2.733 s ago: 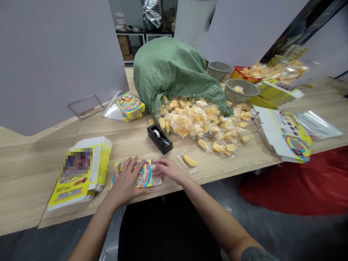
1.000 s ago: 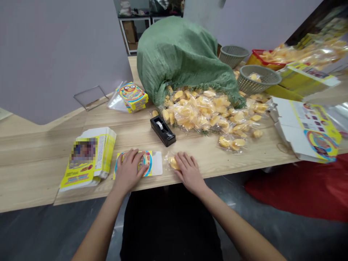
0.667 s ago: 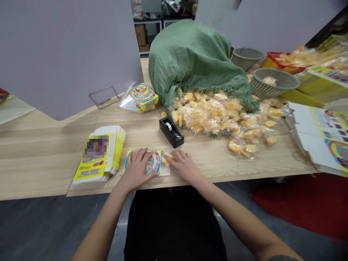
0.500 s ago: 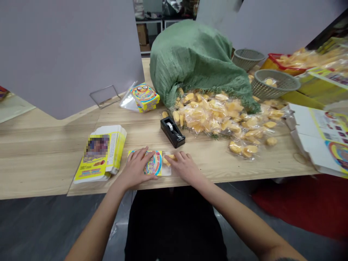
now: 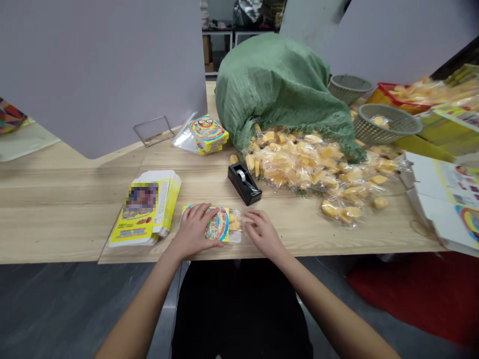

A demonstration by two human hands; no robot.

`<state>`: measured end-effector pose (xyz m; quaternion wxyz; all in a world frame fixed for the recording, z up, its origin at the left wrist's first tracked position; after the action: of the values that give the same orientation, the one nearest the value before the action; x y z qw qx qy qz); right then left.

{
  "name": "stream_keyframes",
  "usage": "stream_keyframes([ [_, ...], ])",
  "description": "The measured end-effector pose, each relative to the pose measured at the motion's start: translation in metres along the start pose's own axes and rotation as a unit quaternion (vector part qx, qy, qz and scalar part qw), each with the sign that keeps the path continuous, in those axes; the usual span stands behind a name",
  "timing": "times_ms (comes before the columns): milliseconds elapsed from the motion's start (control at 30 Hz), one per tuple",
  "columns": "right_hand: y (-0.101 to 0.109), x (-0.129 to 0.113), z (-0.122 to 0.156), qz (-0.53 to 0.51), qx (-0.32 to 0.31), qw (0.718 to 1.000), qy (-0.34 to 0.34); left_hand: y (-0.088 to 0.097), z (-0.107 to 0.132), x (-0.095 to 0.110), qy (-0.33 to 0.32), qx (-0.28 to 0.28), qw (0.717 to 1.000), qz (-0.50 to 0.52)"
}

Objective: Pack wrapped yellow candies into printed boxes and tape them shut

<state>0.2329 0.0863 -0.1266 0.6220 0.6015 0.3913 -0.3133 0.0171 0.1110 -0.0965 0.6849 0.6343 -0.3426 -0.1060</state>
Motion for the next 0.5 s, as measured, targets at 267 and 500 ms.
stream_keyframes([
  [267,-0.041,-0.015,-0.018,-0.315,-0.165,0.91,-0.214,-0.004,-0.001,0.005,0.013,0.032,0.999,0.003],
  [500,-0.04,-0.04,-0.02,-0.277,-0.155,0.933,-0.169,0.029,-0.005,0.004,0.006,-0.027,0.997,0.072],
])
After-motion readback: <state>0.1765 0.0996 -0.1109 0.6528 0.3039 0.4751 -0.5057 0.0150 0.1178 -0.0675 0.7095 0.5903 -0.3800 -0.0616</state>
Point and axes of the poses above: each hand's wrist, its own z-axis away from the middle knuckle, its own y-axis out of the back of the hand, x = y × z, the point moved 4 cm from there along -z, towards the middle knuckle, and after that the axes turned 4 degrees about -y, right-handed, at the moved point
